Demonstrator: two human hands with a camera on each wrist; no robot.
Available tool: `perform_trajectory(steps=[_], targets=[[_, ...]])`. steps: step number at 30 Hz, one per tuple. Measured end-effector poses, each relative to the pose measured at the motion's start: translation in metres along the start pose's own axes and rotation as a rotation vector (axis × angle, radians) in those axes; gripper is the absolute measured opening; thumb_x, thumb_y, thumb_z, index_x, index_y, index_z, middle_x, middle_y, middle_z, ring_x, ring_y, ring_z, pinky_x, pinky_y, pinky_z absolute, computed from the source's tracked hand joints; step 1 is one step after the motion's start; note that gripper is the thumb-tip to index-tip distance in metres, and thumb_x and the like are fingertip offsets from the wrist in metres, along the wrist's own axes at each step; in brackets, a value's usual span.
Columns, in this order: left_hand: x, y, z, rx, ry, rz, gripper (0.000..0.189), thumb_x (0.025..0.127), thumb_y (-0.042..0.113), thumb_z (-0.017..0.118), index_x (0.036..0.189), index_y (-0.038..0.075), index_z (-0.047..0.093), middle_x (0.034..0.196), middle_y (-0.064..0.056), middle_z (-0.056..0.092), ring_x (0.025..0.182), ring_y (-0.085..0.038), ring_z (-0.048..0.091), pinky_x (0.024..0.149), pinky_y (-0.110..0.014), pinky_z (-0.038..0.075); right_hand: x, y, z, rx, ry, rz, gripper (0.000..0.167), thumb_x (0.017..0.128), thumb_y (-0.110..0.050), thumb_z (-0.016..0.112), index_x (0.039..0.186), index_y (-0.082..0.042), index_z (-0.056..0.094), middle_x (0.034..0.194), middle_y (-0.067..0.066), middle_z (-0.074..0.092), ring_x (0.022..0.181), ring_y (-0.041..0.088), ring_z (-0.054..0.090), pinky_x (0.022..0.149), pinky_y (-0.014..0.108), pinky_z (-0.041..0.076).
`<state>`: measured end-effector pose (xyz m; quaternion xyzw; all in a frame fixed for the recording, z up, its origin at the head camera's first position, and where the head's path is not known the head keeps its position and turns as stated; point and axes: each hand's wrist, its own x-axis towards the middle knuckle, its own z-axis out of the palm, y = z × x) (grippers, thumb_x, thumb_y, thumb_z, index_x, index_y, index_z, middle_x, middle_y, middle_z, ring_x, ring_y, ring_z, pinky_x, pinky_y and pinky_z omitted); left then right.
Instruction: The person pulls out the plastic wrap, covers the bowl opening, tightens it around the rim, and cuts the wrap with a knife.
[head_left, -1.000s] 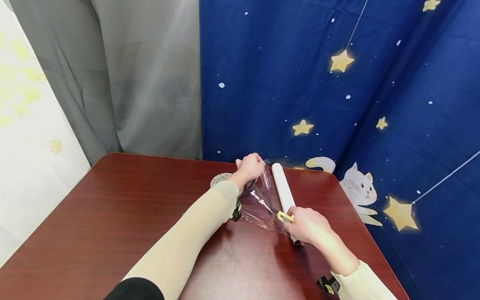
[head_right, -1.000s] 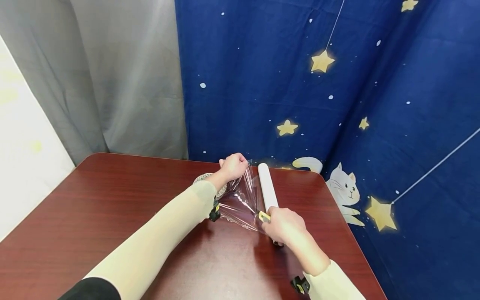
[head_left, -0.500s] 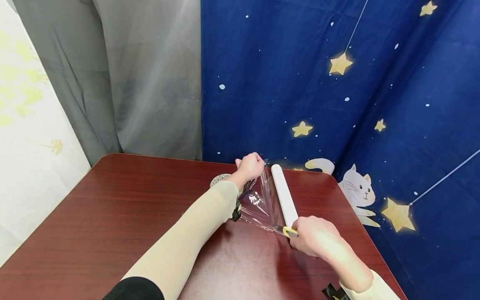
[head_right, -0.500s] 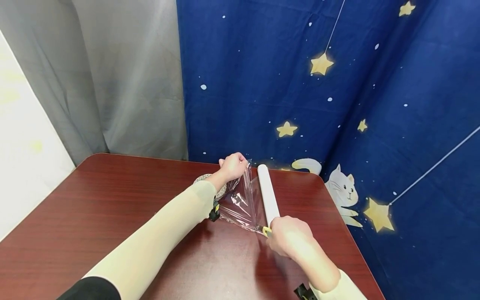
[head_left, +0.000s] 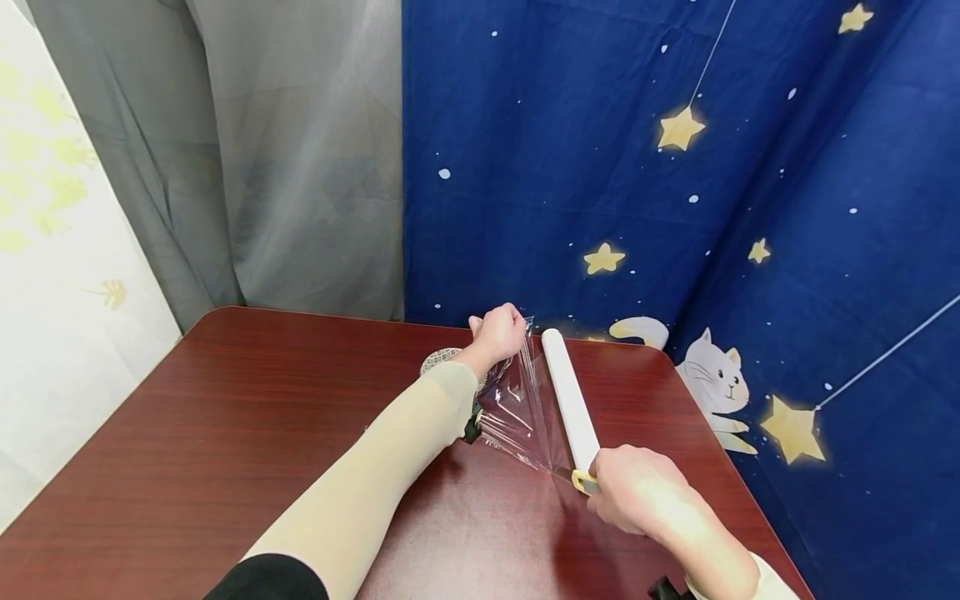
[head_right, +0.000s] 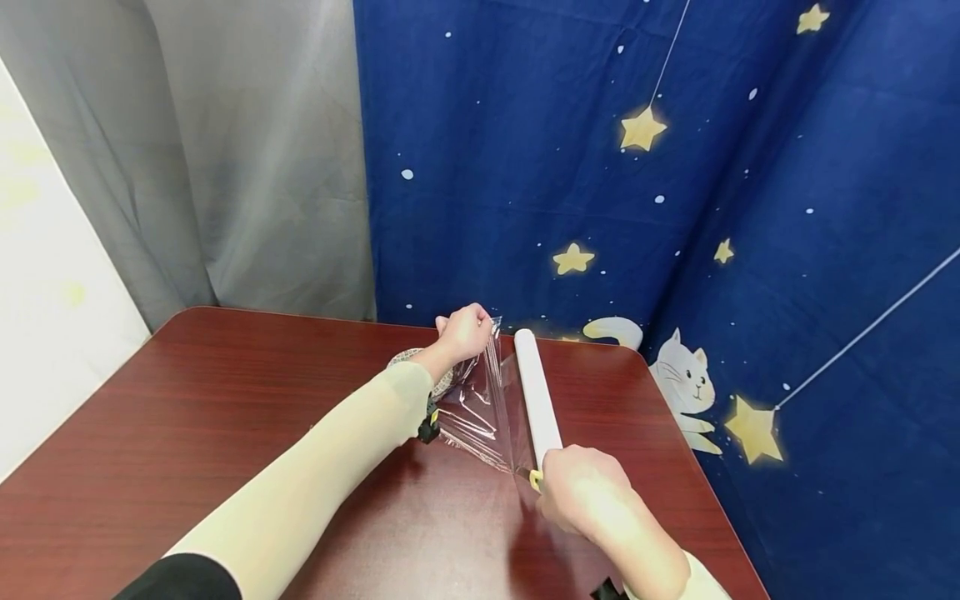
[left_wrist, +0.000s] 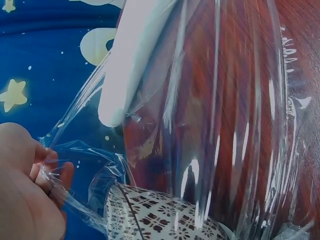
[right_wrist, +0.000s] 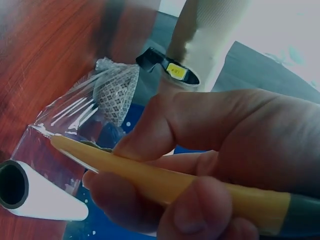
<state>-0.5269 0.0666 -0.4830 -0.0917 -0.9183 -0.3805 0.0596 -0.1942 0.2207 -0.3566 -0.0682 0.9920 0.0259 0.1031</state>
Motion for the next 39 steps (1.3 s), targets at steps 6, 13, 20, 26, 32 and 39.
perform_trajectory(steps=[6, 13, 20, 26, 32, 39], targets=[[0.003, -0.006, 0.013, 0.042, 0.026, -0.011, 0.023, 0.108, 0.034, 0.049, 0.1, 0.022, 0.066, 0.096, 0.003, 0.074, 0.095, -0.021, 0.07, 0.091, -0.057, 0.035, -0.005, -0.001, 0.002, -0.011, -0.001, -0.007, 0.031, 0.084, -0.024, 0.086, 0.071, -0.018, 0.059, 0.065, -0.002, 0.055, 0.062, 0.019, 0.053, 0.059, 0.041, 0.045], [0.013, -0.015, 0.018, 0.087, 0.058, -0.017, 0.022, 0.109, 0.033, 0.049, 0.105, 0.022, 0.067, 0.101, 0.0, 0.074, 0.097, -0.024, 0.071, 0.092, -0.054, 0.035, -0.008, -0.002, 0.004, -0.018, 0.021, -0.015, 0.028, 0.083, -0.021, 0.085, 0.072, -0.017, 0.06, 0.065, -0.002, 0.056, 0.061, 0.019, 0.052, 0.059, 0.042, 0.047], [0.008, -0.02, 0.021, 0.119, 0.129, -0.012, 0.022, 0.108, 0.036, 0.051, 0.103, 0.022, 0.067, 0.101, 0.0, 0.072, 0.098, -0.023, 0.071, 0.094, -0.051, 0.036, -0.01, -0.002, 0.008, -0.02, 0.049, -0.038, 0.031, 0.081, -0.02, 0.085, 0.068, -0.018, 0.056, 0.064, -0.002, 0.054, 0.061, 0.019, 0.052, 0.059, 0.044, 0.048], [0.0, -0.009, 0.009, 0.101, 0.152, -0.036, 0.025, 0.111, 0.033, 0.048, 0.108, 0.018, 0.068, 0.106, -0.004, 0.073, 0.105, -0.028, 0.071, 0.096, -0.054, 0.037, -0.014, -0.003, 0.01, -0.031, 0.074, -0.046, 0.033, 0.08, -0.02, 0.086, 0.068, -0.018, 0.055, 0.063, -0.001, 0.054, 0.06, 0.02, 0.052, 0.058, 0.045, 0.049], [-0.005, 0.0, -0.013, 0.08, 0.128, -0.057, 0.027, 0.112, 0.033, 0.048, 0.113, 0.019, 0.071, 0.111, -0.004, 0.075, 0.107, -0.028, 0.071, 0.099, -0.059, 0.037, -0.015, -0.003, 0.01, -0.04, 0.074, -0.044, 0.033, 0.08, -0.02, 0.086, 0.068, -0.018, 0.055, 0.063, -0.001, 0.054, 0.059, 0.02, 0.052, 0.057, 0.044, 0.049], [-0.033, 0.016, -0.032, 0.002, 0.016, 0.003, 0.031, 0.11, 0.03, 0.055, 0.129, 0.021, 0.078, 0.128, 0.003, 0.081, 0.117, -0.024, 0.073, 0.104, -0.056, 0.033, -0.016, -0.004, 0.013, -0.031, 0.06, -0.03, 0.03, 0.08, -0.02, 0.086, 0.071, -0.017, 0.057, 0.064, -0.001, 0.054, 0.06, 0.02, 0.052, 0.057, 0.045, 0.048]])
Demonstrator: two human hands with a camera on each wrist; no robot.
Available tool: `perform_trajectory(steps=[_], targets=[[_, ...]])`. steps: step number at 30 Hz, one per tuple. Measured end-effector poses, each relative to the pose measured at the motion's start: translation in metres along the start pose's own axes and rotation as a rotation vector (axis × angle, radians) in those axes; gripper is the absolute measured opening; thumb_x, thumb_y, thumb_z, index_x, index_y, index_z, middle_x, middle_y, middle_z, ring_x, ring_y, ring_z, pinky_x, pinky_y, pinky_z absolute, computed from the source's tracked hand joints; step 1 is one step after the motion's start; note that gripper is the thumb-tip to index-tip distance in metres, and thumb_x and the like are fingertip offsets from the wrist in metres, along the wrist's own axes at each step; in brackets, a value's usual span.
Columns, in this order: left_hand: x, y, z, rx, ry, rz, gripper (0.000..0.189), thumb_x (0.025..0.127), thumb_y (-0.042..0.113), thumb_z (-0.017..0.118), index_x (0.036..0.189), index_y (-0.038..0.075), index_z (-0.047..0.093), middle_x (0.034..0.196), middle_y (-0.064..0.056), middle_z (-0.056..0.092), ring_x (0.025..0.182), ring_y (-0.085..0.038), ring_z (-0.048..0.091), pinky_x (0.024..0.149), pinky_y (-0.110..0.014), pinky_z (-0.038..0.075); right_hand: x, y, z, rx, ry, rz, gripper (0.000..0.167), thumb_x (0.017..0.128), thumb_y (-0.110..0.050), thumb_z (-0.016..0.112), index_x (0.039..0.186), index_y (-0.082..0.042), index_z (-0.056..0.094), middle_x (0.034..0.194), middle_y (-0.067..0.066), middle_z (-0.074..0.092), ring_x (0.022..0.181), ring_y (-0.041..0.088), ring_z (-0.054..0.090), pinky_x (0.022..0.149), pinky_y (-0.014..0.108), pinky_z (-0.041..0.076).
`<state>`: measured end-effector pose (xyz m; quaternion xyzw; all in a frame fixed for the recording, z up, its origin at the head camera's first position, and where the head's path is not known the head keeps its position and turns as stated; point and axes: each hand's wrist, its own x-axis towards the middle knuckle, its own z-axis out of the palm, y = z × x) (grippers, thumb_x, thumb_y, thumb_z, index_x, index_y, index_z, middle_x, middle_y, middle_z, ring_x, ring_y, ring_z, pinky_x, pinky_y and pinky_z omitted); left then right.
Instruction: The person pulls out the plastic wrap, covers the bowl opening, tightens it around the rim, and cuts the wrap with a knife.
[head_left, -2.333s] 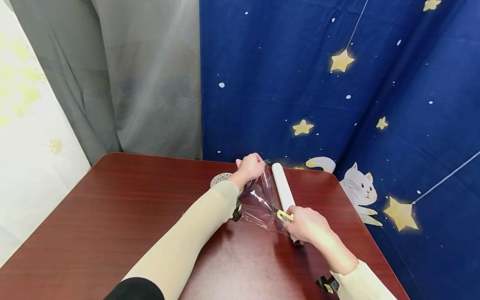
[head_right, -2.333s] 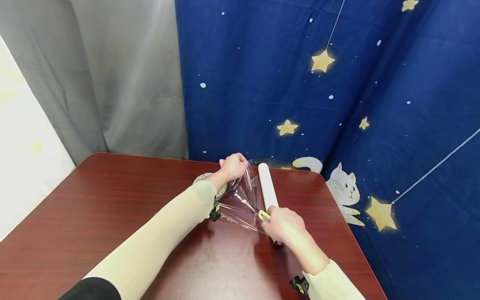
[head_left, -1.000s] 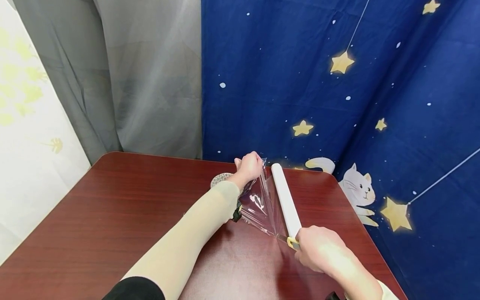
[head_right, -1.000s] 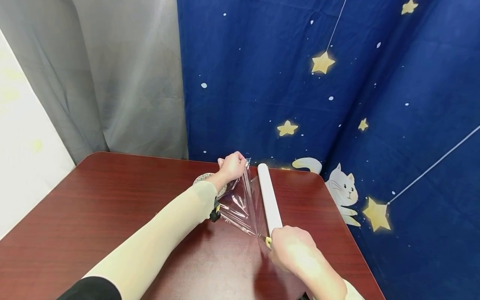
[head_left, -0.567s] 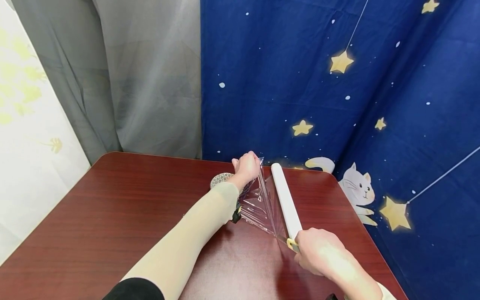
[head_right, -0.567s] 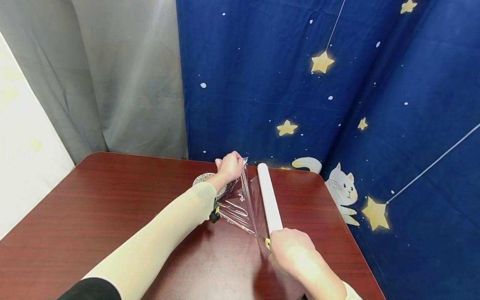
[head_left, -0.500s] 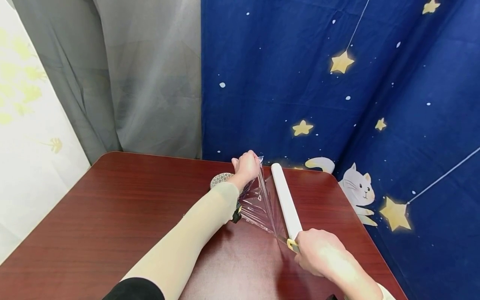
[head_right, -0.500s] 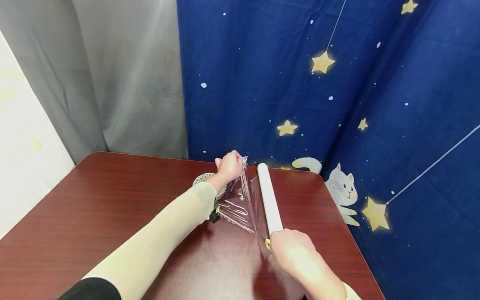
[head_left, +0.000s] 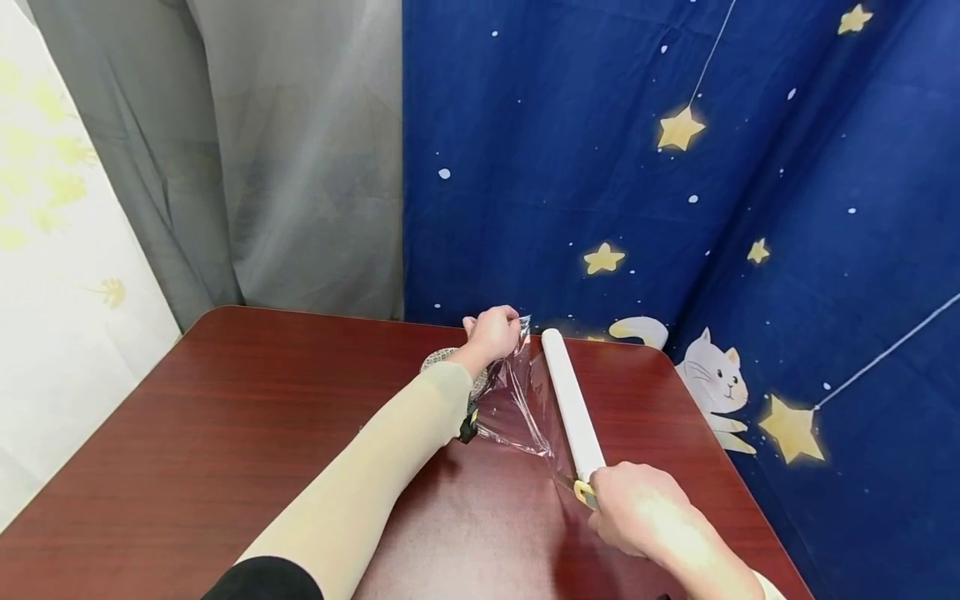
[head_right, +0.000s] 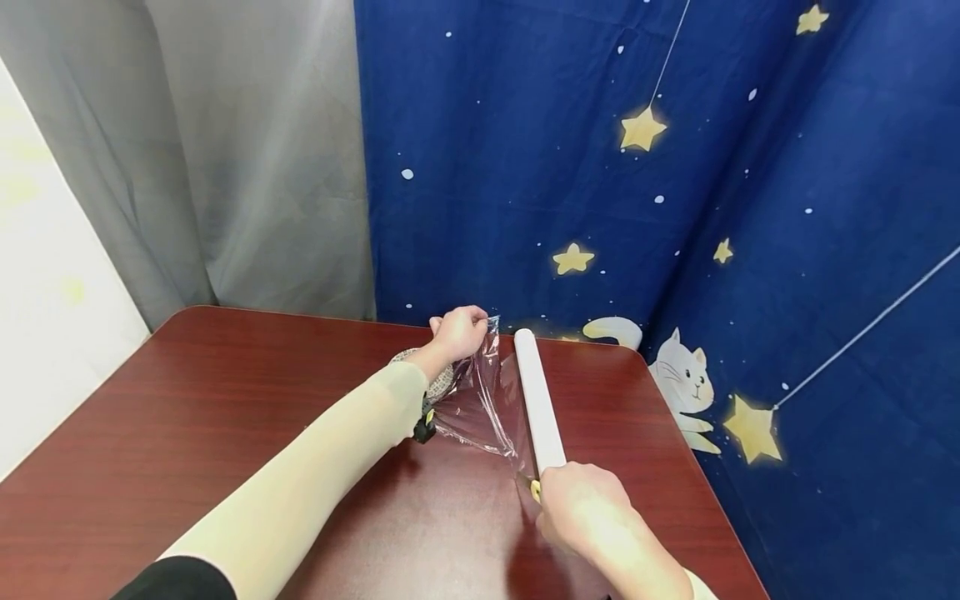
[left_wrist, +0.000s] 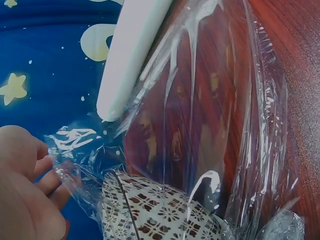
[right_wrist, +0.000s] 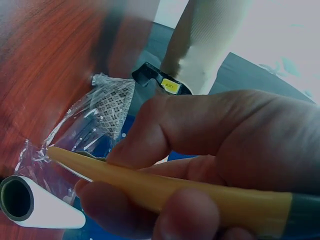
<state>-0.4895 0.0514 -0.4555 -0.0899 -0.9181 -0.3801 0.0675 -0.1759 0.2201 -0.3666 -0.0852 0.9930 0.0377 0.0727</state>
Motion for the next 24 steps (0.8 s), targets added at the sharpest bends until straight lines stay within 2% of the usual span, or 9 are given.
perform_trajectory(steps=[3, 7, 11, 15, 20, 24], targets=[[-0.024, 0.021, -0.024, -0.008, -0.065, -0.001, 0.038, 0.112, 0.024, 0.056, 0.146, 0.013, 0.07, 0.148, -0.004, 0.073, 0.137, -0.028, 0.067, 0.113, -0.054, 0.031, 0.0, -0.001, 0.002, 0.003, -0.001, 0.001, 0.03, 0.08, -0.02, 0.086, 0.072, -0.018, 0.057, 0.064, -0.002, 0.054, 0.06, 0.02, 0.052, 0.058, 0.045, 0.048], [-0.034, 0.025, -0.033, -0.015, -0.074, -0.001, 0.042, 0.113, 0.027, 0.056, 0.151, 0.013, 0.066, 0.156, -0.004, 0.067, 0.144, -0.027, 0.062, 0.115, -0.052, 0.03, 0.0, -0.001, 0.001, 0.025, -0.02, 0.009, 0.026, 0.081, -0.022, 0.085, 0.076, -0.019, 0.06, 0.066, -0.003, 0.055, 0.062, 0.02, 0.052, 0.059, 0.044, 0.047], [-0.036, 0.021, -0.042, -0.042, -0.073, 0.009, 0.043, 0.113, 0.028, 0.056, 0.151, 0.012, 0.066, 0.156, -0.004, 0.067, 0.144, -0.027, 0.062, 0.116, -0.054, 0.03, 0.002, 0.001, -0.003, 0.077, -0.047, 0.026, 0.018, 0.082, -0.02, 0.082, 0.081, -0.02, 0.064, 0.068, -0.003, 0.057, 0.064, 0.019, 0.053, 0.061, 0.042, 0.045], [-0.04, 0.015, -0.055, -0.074, -0.056, 0.031, 0.042, 0.111, 0.027, 0.056, 0.148, 0.009, 0.067, 0.152, -0.007, 0.07, 0.141, -0.03, 0.064, 0.116, -0.056, 0.032, 0.005, 0.004, -0.006, 0.126, -0.033, 0.039, 0.014, 0.082, -0.02, 0.081, 0.085, -0.022, 0.067, 0.068, -0.005, 0.058, 0.065, 0.017, 0.053, 0.061, 0.04, 0.045], [-0.047, 0.0, -0.07, -0.141, -0.027, 0.05, 0.042, 0.11, 0.026, 0.056, 0.146, 0.006, 0.068, 0.147, -0.011, 0.072, 0.138, -0.031, 0.066, 0.12, -0.057, 0.034, 0.01, 0.005, -0.007, 0.177, 0.005, 0.056, 0.013, 0.086, -0.025, 0.081, 0.092, -0.021, 0.07, 0.068, -0.005, 0.058, 0.064, 0.016, 0.052, 0.06, 0.037, 0.043], [-0.055, -0.018, -0.081, -0.236, -0.016, 0.049, 0.044, 0.111, 0.025, 0.057, 0.147, 0.001, 0.065, 0.148, -0.016, 0.071, 0.139, -0.033, 0.066, 0.126, -0.051, 0.042, 0.014, 0.006, -0.005, 0.221, 0.031, 0.076, 0.018, 0.088, -0.027, 0.08, 0.102, -0.019, 0.073, 0.07, -0.005, 0.059, 0.064, 0.016, 0.053, 0.06, 0.036, 0.043]])
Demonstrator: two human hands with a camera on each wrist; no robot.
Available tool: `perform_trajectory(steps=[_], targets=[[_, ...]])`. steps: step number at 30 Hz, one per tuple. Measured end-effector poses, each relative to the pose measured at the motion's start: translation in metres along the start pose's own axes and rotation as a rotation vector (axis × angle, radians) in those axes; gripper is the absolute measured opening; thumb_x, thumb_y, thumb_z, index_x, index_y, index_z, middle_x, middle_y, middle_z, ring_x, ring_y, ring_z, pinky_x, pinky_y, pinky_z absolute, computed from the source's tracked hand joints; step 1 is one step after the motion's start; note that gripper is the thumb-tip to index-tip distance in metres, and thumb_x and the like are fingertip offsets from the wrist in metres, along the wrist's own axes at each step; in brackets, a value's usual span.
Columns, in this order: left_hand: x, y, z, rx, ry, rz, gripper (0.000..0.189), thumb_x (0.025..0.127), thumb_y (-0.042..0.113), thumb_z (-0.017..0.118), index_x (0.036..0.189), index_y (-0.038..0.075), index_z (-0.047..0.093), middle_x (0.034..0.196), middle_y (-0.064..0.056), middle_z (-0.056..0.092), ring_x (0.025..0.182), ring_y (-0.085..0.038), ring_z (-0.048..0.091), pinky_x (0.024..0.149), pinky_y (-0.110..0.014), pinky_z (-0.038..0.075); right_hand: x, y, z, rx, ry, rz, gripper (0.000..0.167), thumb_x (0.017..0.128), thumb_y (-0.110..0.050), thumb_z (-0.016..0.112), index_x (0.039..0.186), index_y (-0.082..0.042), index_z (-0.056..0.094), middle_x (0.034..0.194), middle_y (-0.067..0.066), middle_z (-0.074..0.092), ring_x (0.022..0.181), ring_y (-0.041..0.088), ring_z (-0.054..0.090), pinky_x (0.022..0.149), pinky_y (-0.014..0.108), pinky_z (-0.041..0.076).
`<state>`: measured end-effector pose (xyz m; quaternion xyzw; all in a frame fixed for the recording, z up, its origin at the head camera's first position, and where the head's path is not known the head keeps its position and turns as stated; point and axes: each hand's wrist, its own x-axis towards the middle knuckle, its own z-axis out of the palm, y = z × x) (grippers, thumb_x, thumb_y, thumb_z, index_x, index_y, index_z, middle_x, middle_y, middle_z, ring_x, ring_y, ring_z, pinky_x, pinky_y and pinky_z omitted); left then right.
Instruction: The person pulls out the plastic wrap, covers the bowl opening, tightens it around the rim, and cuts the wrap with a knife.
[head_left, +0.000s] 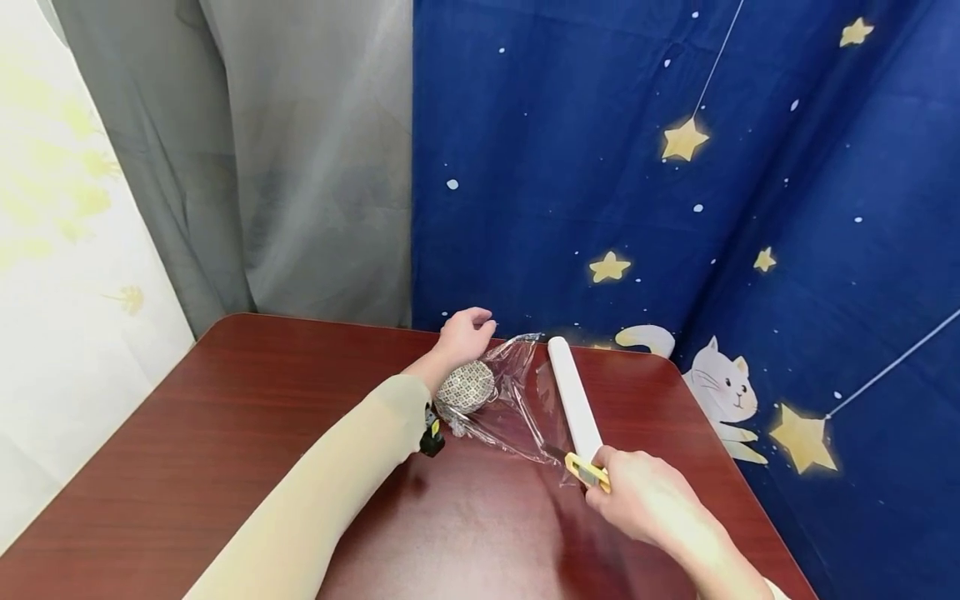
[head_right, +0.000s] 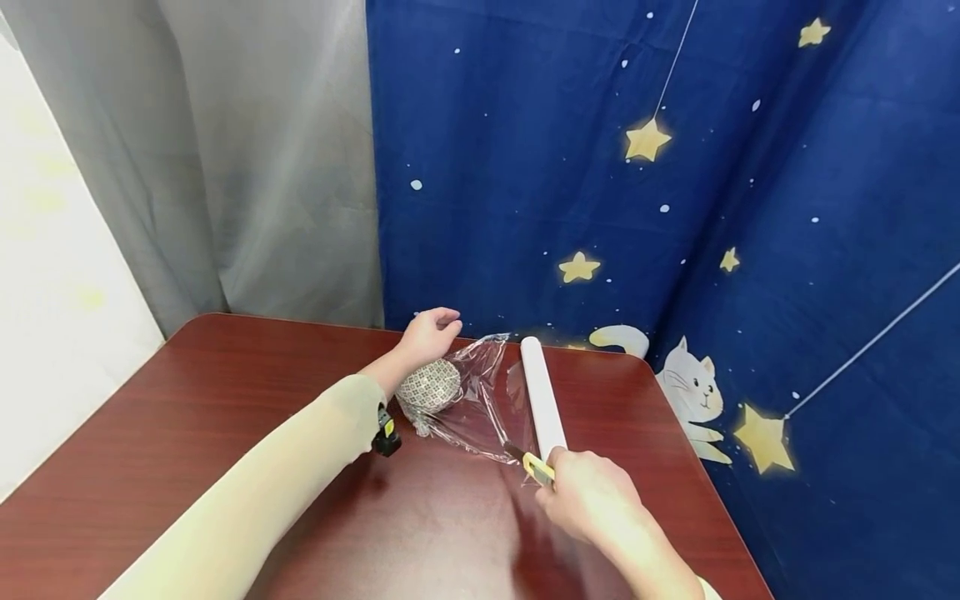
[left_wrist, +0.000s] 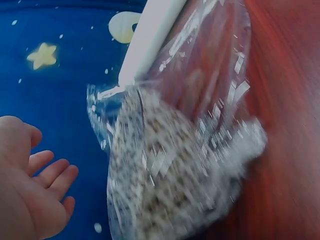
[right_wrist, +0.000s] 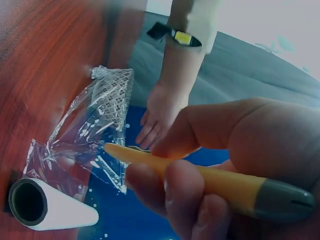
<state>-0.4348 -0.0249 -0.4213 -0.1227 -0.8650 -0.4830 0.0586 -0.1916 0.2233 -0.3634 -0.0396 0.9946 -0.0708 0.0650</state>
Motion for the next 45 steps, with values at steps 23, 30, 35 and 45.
perform_trajectory(steps=[23, 30, 35, 45], targets=[[-0.084, -0.104, -0.044, -0.102, -0.31, -0.024, 0.133, 0.079, 0.039, 0.099, 0.173, -0.002, 0.013, 0.177, -0.026, 0.033, 0.168, -0.042, 0.024, 0.135, -0.07, 0.001, 0.045, 0.009, 0.014, 0.324, 0.182, 0.019, 0.028, 0.097, -0.023, 0.066, 0.119, -0.008, 0.071, 0.071, 0.0, 0.068, 0.056, 0.013, 0.065, 0.052, 0.034, 0.046], [-0.089, -0.109, -0.034, 0.024, -0.273, 0.022, 0.121, 0.078, 0.054, 0.096, 0.167, 0.001, 0.034, 0.166, -0.024, 0.051, 0.162, -0.044, 0.038, 0.129, -0.08, -0.002, 0.077, 0.017, 0.022, 0.74, 0.156, 0.026, 0.026, 0.108, -0.017, 0.058, 0.128, 0.001, 0.059, 0.088, 0.01, 0.07, 0.059, 0.016, 0.07, 0.057, 0.032, 0.06], [-0.085, -0.115, -0.029, 0.056, -0.24, 0.071, 0.108, 0.077, 0.064, 0.094, 0.157, 0.007, 0.051, 0.156, -0.018, 0.064, 0.154, -0.042, 0.05, 0.124, -0.085, 0.002, 0.089, 0.019, 0.023, 1.021, 0.122, 0.011, 0.031, 0.114, -0.013, 0.051, 0.138, 0.005, 0.047, 0.101, 0.016, 0.068, 0.069, 0.018, 0.074, 0.066, 0.035, 0.066], [-0.089, -0.109, -0.032, 0.08, -0.255, 0.015, 0.102, 0.081, 0.053, 0.095, 0.159, 0.006, 0.049, 0.159, -0.018, 0.062, 0.157, -0.04, 0.047, 0.128, -0.081, 0.001, 0.1, 0.019, 0.018, 1.291, 0.089, 0.118, 0.036, 0.12, -0.038, 0.036, 0.138, -0.007, 0.043, 0.085, 0.002, 0.061, 0.063, 0.011, 0.062, 0.061, 0.023, 0.056]])
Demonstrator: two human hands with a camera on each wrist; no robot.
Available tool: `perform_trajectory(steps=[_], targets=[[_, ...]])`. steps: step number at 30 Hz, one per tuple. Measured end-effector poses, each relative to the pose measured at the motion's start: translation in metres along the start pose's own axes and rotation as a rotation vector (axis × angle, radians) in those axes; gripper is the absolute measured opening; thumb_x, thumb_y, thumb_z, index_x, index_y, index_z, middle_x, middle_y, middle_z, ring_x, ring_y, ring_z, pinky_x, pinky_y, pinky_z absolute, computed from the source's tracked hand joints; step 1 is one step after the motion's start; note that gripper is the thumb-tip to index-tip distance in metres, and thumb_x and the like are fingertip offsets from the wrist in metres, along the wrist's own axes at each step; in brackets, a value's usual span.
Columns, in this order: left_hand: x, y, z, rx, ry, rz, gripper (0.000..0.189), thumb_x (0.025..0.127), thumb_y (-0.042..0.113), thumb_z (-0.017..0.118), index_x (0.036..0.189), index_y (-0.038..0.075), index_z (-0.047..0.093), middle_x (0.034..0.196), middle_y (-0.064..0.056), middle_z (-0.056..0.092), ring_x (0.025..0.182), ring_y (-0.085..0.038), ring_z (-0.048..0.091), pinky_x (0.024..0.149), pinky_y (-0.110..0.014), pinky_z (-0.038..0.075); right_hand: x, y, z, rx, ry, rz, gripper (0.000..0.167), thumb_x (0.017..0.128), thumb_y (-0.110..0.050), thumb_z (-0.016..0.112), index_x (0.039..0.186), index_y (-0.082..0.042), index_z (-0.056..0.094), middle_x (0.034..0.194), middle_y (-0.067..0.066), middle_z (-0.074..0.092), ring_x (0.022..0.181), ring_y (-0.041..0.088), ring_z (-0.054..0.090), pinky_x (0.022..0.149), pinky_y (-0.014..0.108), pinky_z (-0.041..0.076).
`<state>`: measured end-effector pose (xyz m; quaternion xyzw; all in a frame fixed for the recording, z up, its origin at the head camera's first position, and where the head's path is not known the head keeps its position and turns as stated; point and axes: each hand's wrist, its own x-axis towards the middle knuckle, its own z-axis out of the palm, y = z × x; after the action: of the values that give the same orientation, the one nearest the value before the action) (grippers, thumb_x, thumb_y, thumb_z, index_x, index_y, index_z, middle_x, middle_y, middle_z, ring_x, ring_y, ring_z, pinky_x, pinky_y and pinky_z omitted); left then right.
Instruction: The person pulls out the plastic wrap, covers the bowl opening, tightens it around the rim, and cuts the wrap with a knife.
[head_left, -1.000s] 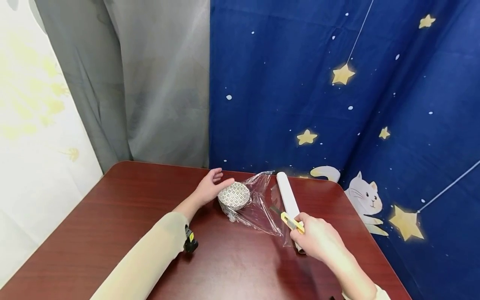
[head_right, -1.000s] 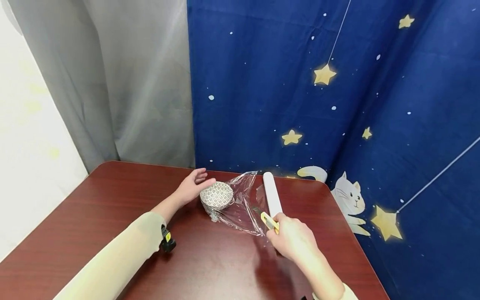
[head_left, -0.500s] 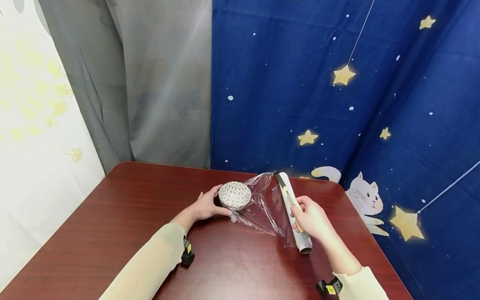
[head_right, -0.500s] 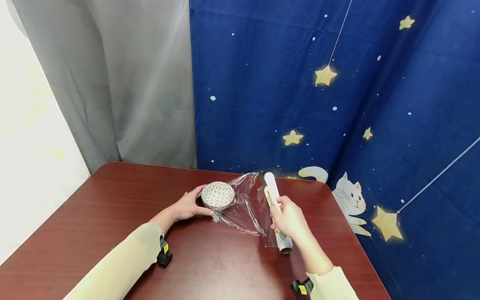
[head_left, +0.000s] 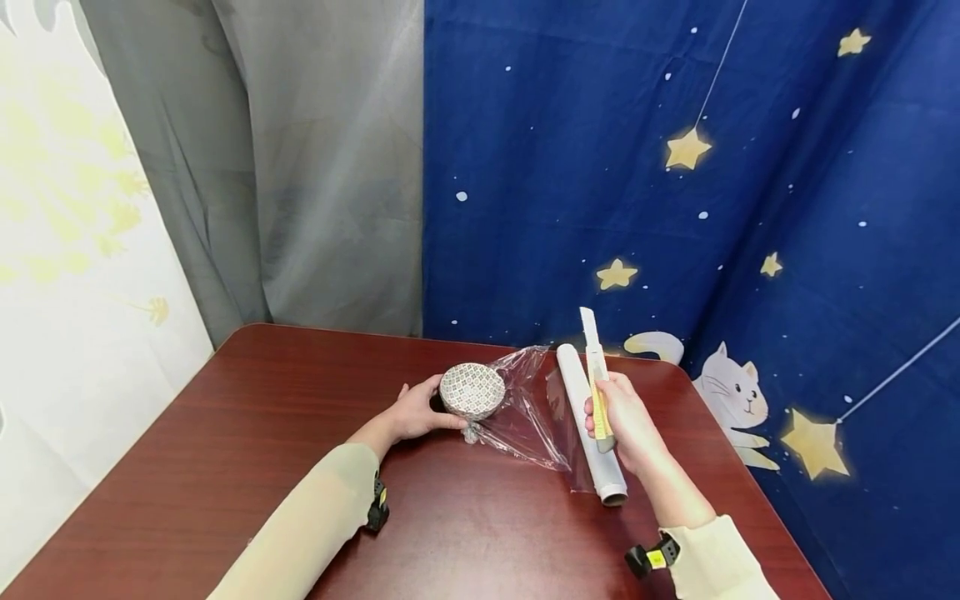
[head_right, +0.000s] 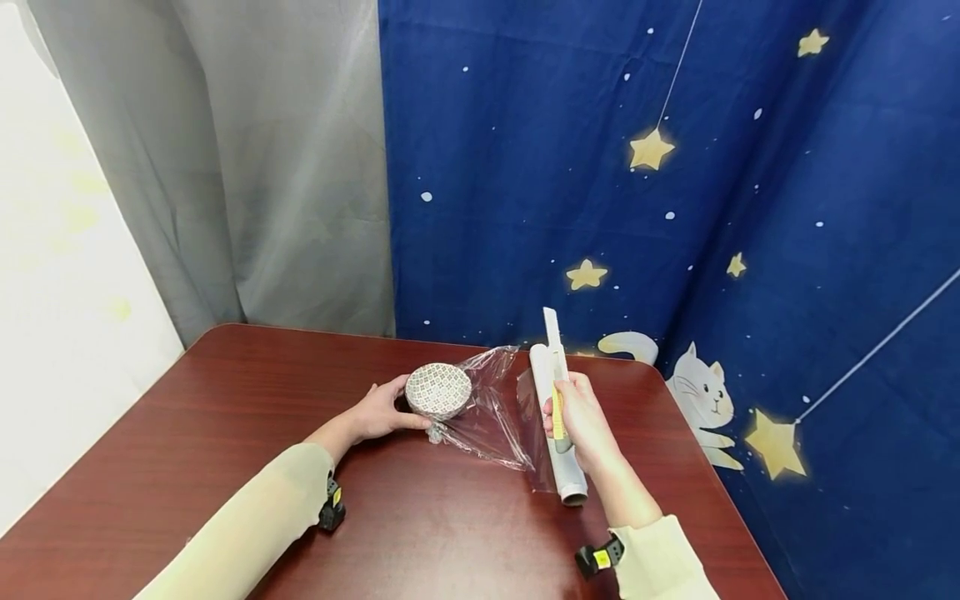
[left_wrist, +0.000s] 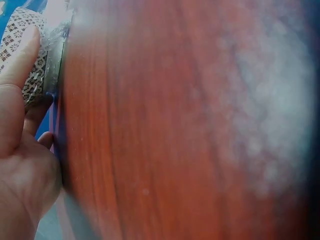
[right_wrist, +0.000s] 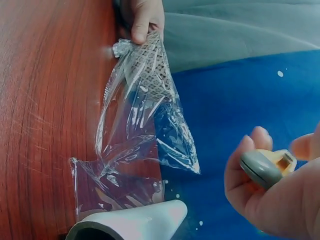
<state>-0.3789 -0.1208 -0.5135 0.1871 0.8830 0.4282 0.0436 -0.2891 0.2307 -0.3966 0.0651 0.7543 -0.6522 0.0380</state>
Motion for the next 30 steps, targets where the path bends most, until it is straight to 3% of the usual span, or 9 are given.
perform_trajectory(steps=[4, 6, 14, 19, 30], targets=[[-0.0035, 0.0036, 0.0004, 0.009, -0.01, -0.038, 0.098, 0.084, 0.045, 0.095, 0.16, 0.005, 0.048, 0.158, -0.017, 0.063, 0.157, -0.036, 0.048, 0.131, -0.077, 0.001, 0.0004, -0.0004, -0.0035, 0.031, 0.055, 0.068, 0.062, 0.111, -0.068, 0.043, 0.107, -0.009, 0.06, 0.069, -0.004, 0.054, 0.053, 0.011, 0.052, 0.053, 0.022, 0.048], [-0.004, 0.0038, 0.0015, 0.011, -0.007, -0.04, 0.097, 0.085, 0.043, 0.095, 0.16, 0.005, 0.048, 0.157, -0.017, 0.064, 0.157, -0.036, 0.049, 0.131, -0.078, 0.002, 0.0002, -0.0002, -0.0049, 0.028, 0.08, 0.078, 0.069, 0.107, -0.076, 0.046, 0.096, -0.01, 0.06, 0.065, -0.005, 0.053, 0.05, 0.012, 0.05, 0.051, 0.023, 0.046], [-0.0039, 0.0046, 0.0024, -0.014, -0.003, -0.043, 0.097, 0.084, 0.043, 0.096, 0.16, 0.007, 0.049, 0.156, -0.015, 0.065, 0.158, -0.034, 0.048, 0.131, -0.076, 0.001, 0.0008, -0.0017, -0.0061, 0.037, 0.138, 0.068, 0.061, 0.11, -0.066, 0.046, 0.084, -0.012, 0.059, 0.06, -0.005, 0.053, 0.046, 0.012, 0.048, 0.047, 0.024, 0.043], [-0.0028, 0.0047, 0.0021, -0.014, -0.006, -0.04, 0.097, 0.084, 0.043, 0.096, 0.16, 0.006, 0.049, 0.156, -0.014, 0.066, 0.159, -0.034, 0.047, 0.132, -0.076, 0.001, 0.0009, -0.0012, -0.0054, 0.024, 0.144, 0.013, 0.05, 0.115, -0.051, 0.041, 0.09, -0.011, 0.058, 0.062, -0.004, 0.052, 0.048, 0.013, 0.048, 0.048, 0.025, 0.044], [-0.0017, 0.005, -0.0016, -0.035, -0.005, -0.038, 0.097, 0.084, 0.043, 0.096, 0.16, 0.007, 0.049, 0.156, -0.013, 0.066, 0.16, -0.034, 0.045, 0.132, -0.075, -0.001, 0.0003, 0.0041, -0.0017, 0.008, 0.079, -0.067, 0.033, 0.116, -0.023, 0.03, 0.123, 0.0, 0.052, 0.077, -0.002, 0.056, 0.057, 0.011, 0.053, 0.054, 0.023, 0.049]])
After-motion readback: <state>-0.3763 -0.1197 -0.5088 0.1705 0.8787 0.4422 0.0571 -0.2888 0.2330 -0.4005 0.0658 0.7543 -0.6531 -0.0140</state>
